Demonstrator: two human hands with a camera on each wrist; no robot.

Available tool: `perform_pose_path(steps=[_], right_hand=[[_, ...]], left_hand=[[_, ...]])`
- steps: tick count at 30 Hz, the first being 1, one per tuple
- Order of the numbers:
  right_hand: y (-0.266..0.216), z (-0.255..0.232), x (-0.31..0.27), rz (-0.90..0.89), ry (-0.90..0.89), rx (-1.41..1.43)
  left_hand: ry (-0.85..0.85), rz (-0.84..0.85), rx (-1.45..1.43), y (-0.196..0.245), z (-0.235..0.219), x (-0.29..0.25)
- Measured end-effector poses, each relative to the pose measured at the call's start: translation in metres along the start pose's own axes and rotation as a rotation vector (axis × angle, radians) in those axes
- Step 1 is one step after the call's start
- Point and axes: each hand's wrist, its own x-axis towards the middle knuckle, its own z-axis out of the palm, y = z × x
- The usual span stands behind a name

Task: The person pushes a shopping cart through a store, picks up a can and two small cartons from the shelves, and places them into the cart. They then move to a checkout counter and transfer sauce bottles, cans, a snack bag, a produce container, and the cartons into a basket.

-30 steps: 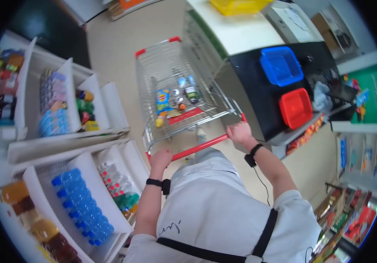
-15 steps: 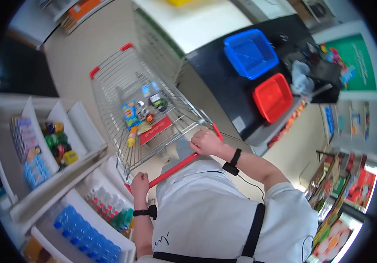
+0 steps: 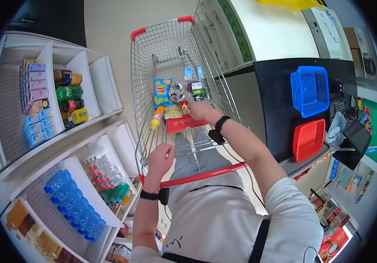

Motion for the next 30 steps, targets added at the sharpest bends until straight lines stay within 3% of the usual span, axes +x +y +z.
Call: perform_pose_path(steps=[5, 7, 16, 21, 23, 28, 30], right_hand=[[-0.003, 0.041, 0.055, 0.097, -0.068, -0.032], [-0.008, 0.054, 0.065, 0.148, -0.016, -0.025], [-0.007, 0.088, 0.089, 0.234, 0.087, 0.007], [0.008, 0.096, 0.092, 0.223, 0.089, 0.046], [0.014, 0.092, 0.091, 0.213, 0.096, 0.073], [0.004, 0.049, 0.068, 0.156, 0.057, 0.049], [-0.002, 0.031, 0.056, 0.128, 0.022, 0.067]], left_hand=[[-0.146, -0.011, 0.065, -0.045, 0.011, 0.096], [-0.322, -0.067, 0.248, -0.063, 0.017, 0.125], [-0.744, -0.318, 0.538, -0.126, 0.041, 0.168], [-0.69, -0.325, 0.608, -0.154, 0.064, 0.168], [-0.531, -0.293, 0.642, -0.154, 0.066, 0.165], [-0.318, -0.267, 0.68, -0.193, 0.084, 0.162], [-0.306, -0.27, 0.723, -0.21, 0.087, 0.159]])
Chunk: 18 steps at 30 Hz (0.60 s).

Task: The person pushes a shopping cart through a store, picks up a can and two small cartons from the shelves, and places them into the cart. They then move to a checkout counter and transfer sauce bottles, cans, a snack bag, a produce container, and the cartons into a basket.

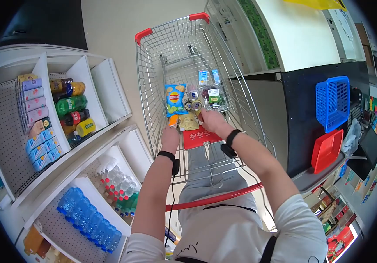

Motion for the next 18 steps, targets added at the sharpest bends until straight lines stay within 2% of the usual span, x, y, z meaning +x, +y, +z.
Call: perform_pose_path(steps=[7, 9, 14, 18], right_hand=[[-0.013, -0.064, -0.081, -0.127, 0.05, 0.059], [-0.017, -0.076, -0.105, -0.146, 0.087, 0.051], [-0.028, -0.102, -0.163, -0.084, 0.223, 0.073], [-0.027, -0.11, -0.196, -0.005, 0.322, 0.253]], left_hand=[[0.031, 0.031, 0.161, -0.001, 0.019, 0.016], [0.035, -0.015, 0.188, 0.002, 0.017, 0.016], [0.038, -0.014, 0.307, 0.001, 0.034, 0.03], [0.029, -0.031, 0.401, 0.004, 0.034, 0.035]])
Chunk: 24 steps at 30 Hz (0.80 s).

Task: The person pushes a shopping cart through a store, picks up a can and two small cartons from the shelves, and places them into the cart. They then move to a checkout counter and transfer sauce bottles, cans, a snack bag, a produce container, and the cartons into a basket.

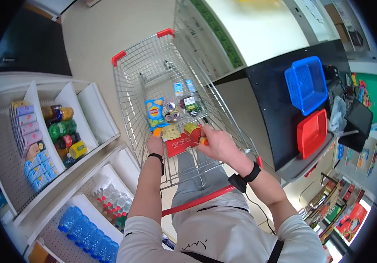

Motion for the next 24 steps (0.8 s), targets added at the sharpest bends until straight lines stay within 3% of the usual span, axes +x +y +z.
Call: perform_pose_path(steps=[3, 5, 7, 11, 13, 17, 21, 24], right_hand=[[-0.003, -0.003, -0.021, 0.017, 0.067, 0.056], [-0.002, 0.0, -0.034, 0.05, 0.112, 0.071], [-0.002, 0.003, -0.039, 0.043, 0.155, 0.09], [-0.005, 0.005, -0.058, 0.085, 0.209, 0.164], [-0.01, 0.005, -0.069, 0.091, 0.216, 0.199], [-0.015, 0.005, -0.099, 0.025, 0.391, 0.264], [-0.025, -0.01, -0.137, 0.021, 0.507, 0.34], [-0.021, -0.027, -0.158, 0.018, 0.566, 0.345]], left_hand=[[0.019, 0.05, -0.096, 0.001, -0.038, -0.012], [0.028, 0.099, -0.131, -0.004, -0.035, -0.007], [0.07, 0.238, -0.048, -0.015, -0.011, 0.017], [-0.065, 0.461, -0.017, -0.033, -0.051, 0.023], [0.025, 0.391, -0.195, -0.041, -0.067, 0.016], [0.076, 0.397, -0.1, -0.052, -0.162, -0.041], [0.092, 0.267, -0.208, -0.062, -0.231, -0.103], [0.299, 0.287, -0.29, -0.066, -0.278, -0.149]])
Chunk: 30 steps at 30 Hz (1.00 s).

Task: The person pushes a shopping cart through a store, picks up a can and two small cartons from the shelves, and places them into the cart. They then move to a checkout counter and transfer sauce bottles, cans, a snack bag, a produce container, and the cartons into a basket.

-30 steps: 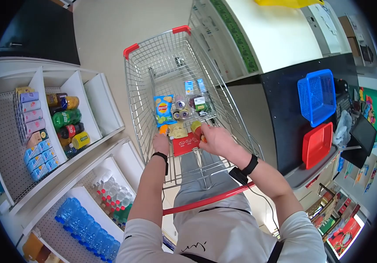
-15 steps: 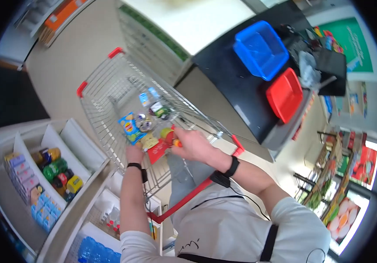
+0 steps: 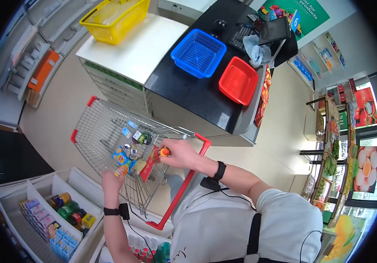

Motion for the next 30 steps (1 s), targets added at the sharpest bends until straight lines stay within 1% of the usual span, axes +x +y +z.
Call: perform_pose_path(steps=[1, 4, 7, 10, 12, 13, 14, 15, 16, 17, 18, 20, 21, 22, 24, 27, 28, 30], right_hand=[[0.0, -0.008, -0.003, 0.006, 0.017, 0.007], [0.007, -0.041, -0.001, -0.009, 0.046, 0.002], [0.021, -0.078, 0.003, -0.026, 0.088, 0.003], [0.038, -0.125, 0.012, -0.066, 0.142, 0.009], [0.054, -0.163, 0.022, -0.098, 0.192, 0.002], [0.062, -0.179, 0.026, -0.11, 0.217, 0.003], [0.071, -0.196, 0.031, -0.116, 0.218, 0.022], [0.081, -0.214, 0.038, -0.133, 0.258, 0.02], [0.091, -0.233, 0.047, -0.152, 0.3, 0.015], [0.099, -0.251, 0.056, -0.168, 0.343, 0.009], [0.107, -0.268, 0.064, -0.172, 0.345, 0.023], [0.119, -0.301, 0.081, -0.189, 0.436, 0.003], [0.126, -0.317, 0.091, -0.196, 0.481, -0.01], [0.133, -0.334, 0.101, -0.197, 0.482, -0.002], [0.148, -0.359, 0.122, -0.245, 0.56, -0.077], [0.18, -0.384, 0.162, -0.191, 0.54, -0.103], [0.19, -0.389, 0.173, -0.167, 0.535, -0.123], [0.209, -0.395, 0.195, -0.149, 0.533, -0.118]], left_hand=[[0.019, 0.001, 0.008, 0.009, -0.016, -0.006], [0.163, 0.132, 0.004, 0.045, -0.063, -0.014], [0.178, 0.173, 0.023, 0.097, -0.102, -0.012], [0.215, 0.215, 0.047, 0.167, -0.139, -0.007], [0.263, 0.262, 0.053, 0.222, -0.163, -0.002], [0.269, 0.257, 0.069, 0.249, -0.176, 0.002], [0.293, 0.303, 0.031, 0.277, -0.189, 0.007], [0.318, 0.346, -0.009, 0.302, -0.199, 0.015], [0.327, 0.34, 0.006, 0.326, -0.208, 0.026], [0.368, 0.409, -0.022, 0.35, -0.216, 0.038], [0.406, 0.479, -0.05, 0.373, -0.225, 0.05], [0.423, 0.554, -0.078, 0.421, -0.244, 0.073], [0.472, 0.612, -0.072, 0.442, -0.249, 0.085], [0.52, 0.67, -0.067, 0.461, -0.252, 0.098], [0.547, 0.696, -0.041, 0.5, -0.256, 0.123], [0.514, 0.71, -0.05, 0.554, -0.247, 0.16], [0.516, 0.713, -0.044, 0.57, -0.241, 0.171], [0.465, 0.7, -0.066, 0.598, -0.222, 0.194]])
